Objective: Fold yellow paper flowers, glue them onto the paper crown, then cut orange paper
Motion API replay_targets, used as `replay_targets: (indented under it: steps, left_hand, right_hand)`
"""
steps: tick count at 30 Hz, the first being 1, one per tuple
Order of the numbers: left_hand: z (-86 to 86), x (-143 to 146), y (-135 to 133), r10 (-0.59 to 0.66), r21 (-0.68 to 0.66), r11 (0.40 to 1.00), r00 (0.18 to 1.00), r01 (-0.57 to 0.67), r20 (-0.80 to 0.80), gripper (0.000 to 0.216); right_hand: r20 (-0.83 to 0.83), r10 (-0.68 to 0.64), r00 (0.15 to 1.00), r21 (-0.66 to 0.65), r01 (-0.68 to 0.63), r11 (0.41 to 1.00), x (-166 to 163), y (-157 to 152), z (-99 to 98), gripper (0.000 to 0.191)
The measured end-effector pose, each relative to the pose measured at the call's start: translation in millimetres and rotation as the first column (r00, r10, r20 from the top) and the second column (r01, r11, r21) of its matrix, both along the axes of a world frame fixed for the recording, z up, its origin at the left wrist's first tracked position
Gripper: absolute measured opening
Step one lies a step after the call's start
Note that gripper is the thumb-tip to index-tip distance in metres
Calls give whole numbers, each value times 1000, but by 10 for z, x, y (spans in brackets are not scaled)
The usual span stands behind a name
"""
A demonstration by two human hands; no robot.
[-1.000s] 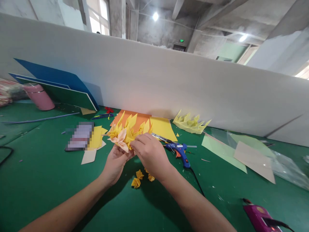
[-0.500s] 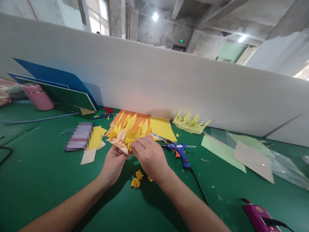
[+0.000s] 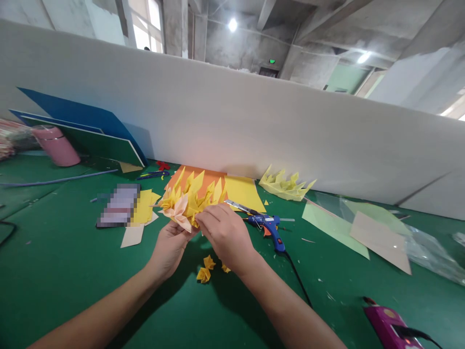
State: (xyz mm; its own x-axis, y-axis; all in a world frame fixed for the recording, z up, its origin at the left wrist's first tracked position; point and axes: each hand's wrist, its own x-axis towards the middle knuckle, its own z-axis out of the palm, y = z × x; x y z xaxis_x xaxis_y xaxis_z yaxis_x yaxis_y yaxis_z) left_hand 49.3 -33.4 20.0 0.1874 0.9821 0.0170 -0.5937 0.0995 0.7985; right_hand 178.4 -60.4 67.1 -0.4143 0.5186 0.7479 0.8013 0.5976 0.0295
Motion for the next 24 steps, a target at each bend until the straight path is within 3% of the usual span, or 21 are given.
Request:
replay_targets:
  steps: [24]
  left_hand:
    - [-2,-7,-12,-2,12,1000,1000,2,-8,27]
  right_hand:
    - [-2,14,1000,26,-13,1000,-27,-3,37,22]
